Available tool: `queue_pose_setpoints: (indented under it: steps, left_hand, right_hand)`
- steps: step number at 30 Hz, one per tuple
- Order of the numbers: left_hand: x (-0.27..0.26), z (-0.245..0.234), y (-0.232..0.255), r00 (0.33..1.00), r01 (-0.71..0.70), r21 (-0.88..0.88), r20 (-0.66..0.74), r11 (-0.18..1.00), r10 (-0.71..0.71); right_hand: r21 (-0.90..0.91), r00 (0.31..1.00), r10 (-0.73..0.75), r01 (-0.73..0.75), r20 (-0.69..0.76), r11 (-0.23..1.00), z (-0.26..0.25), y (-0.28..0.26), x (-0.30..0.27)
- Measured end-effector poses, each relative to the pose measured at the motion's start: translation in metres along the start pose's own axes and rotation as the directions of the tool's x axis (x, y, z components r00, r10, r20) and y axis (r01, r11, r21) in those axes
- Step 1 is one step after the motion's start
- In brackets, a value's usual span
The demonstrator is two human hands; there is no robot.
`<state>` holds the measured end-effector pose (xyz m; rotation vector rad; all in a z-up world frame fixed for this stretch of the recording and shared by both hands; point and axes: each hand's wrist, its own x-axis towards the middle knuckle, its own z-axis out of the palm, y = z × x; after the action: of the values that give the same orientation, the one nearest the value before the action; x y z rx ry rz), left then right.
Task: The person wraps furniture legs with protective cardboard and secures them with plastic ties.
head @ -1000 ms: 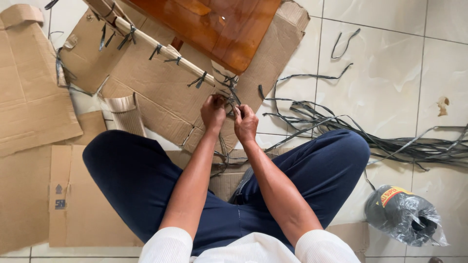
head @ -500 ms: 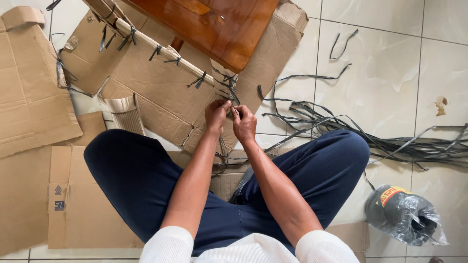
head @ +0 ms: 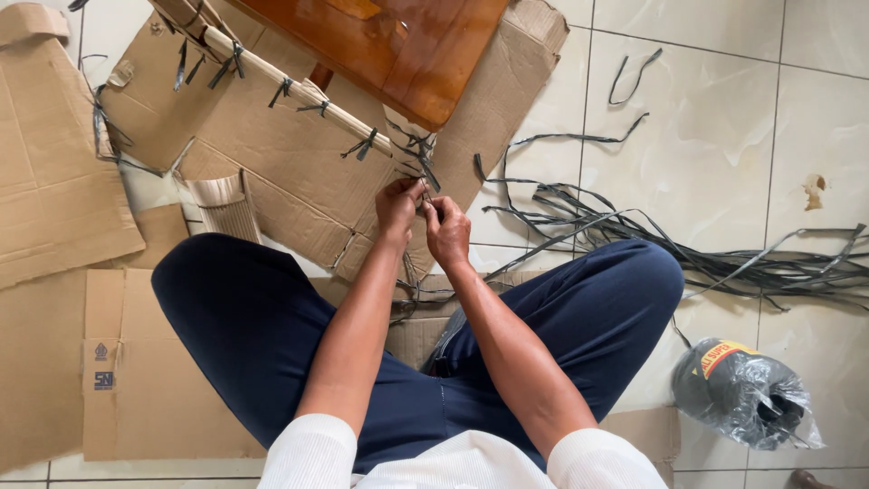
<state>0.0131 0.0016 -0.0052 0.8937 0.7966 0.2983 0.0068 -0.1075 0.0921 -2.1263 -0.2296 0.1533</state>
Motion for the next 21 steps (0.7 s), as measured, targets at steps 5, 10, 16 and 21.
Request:
queue_pose_setpoints:
  steps: [5, 10, 16, 21]
  left_hand:
    - [-0.006, -0.005, 0.008, 0.994, -0.104, 0.292, 0.016, 0.951, 0.104]
    - [-0.024, -0.016, 0.018, 0.977, -0.182, 0.627, 0.028, 0.758, 0.212]
    - [-0.036, -0.041, 0.003, 0.974, -0.125, 0.748, -0.034, 0.652, 0.226]
    - [-0.042, -0.06, -0.009, 0.962, -0.139, 0.895, 0.02, 0.424, 0.272]
  right_hand:
    - [0.046, 0.999, 0.014, -0.016, 0.05, 0.999, -0.001, 0.003, -0.005]
    - [-0.015, 0.985, 0.016, -0.014, 0.173, 1.0, -0.005, 0.02, -0.011]
    - [-0.098, 0.981, 0.016, 0.004, 0.196, 0.995, -0.014, 0.049, -0.008]
    - [-0.167, 0.984, 0.101, -0.076, 0.145, 0.983, -0.026, 0.065, -0.002]
